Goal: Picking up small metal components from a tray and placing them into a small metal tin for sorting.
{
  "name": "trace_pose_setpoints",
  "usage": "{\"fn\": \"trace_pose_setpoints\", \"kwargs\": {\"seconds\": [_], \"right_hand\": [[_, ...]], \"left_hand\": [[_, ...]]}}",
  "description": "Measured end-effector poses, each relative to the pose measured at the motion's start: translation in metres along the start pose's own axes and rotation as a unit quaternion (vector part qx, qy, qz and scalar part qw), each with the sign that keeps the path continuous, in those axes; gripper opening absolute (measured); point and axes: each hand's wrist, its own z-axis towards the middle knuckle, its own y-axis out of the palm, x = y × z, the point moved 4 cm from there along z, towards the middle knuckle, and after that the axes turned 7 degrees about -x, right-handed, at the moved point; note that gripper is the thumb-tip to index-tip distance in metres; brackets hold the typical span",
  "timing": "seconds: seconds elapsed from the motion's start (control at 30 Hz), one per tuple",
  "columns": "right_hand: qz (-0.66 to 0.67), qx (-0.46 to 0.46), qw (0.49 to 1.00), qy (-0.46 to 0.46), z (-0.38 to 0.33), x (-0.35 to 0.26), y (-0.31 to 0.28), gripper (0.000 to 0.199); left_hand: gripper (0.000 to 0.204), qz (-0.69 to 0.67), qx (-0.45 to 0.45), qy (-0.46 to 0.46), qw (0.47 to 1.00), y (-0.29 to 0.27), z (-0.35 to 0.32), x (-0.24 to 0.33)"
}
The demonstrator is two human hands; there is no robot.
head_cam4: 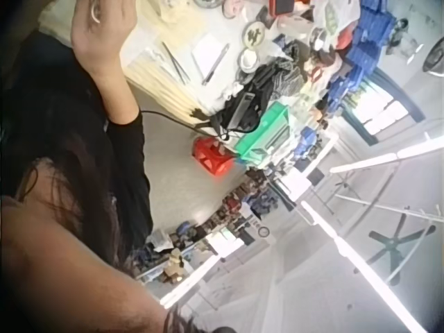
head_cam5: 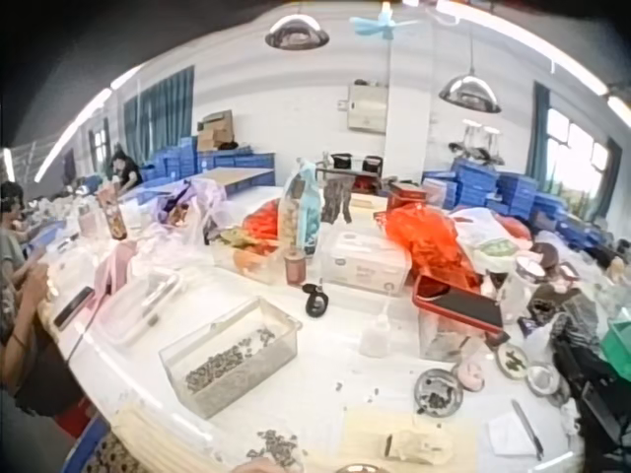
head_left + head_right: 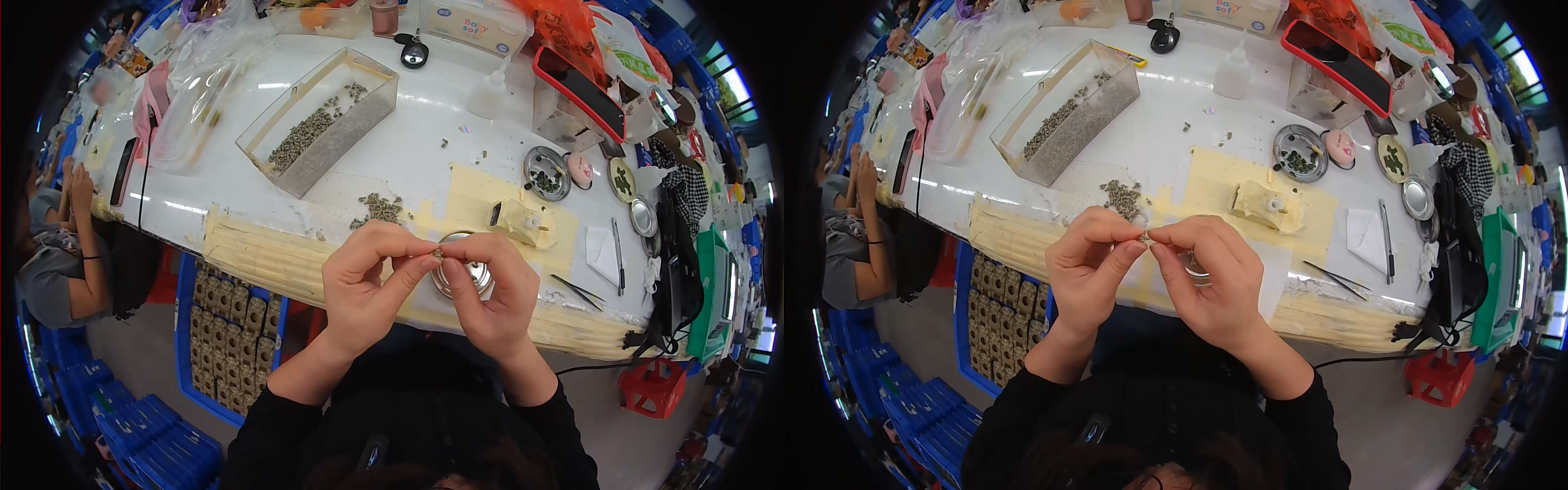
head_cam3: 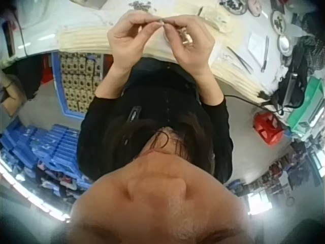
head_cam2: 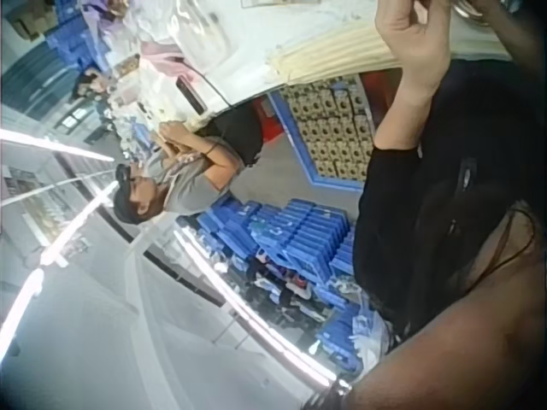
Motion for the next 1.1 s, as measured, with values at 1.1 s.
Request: {"fn": "trace_pose_setpoints", "kwargs": {"seconds": [1.1], "right_hand": [[-0.022, 0.004, 1.0, -0.017, -0.002, 0.004, -0.011, 0.01]], "left_hand": [[0.016, 0.025, -0.053, -0.038, 0.998, 0.003, -0.002, 0.0]]}}
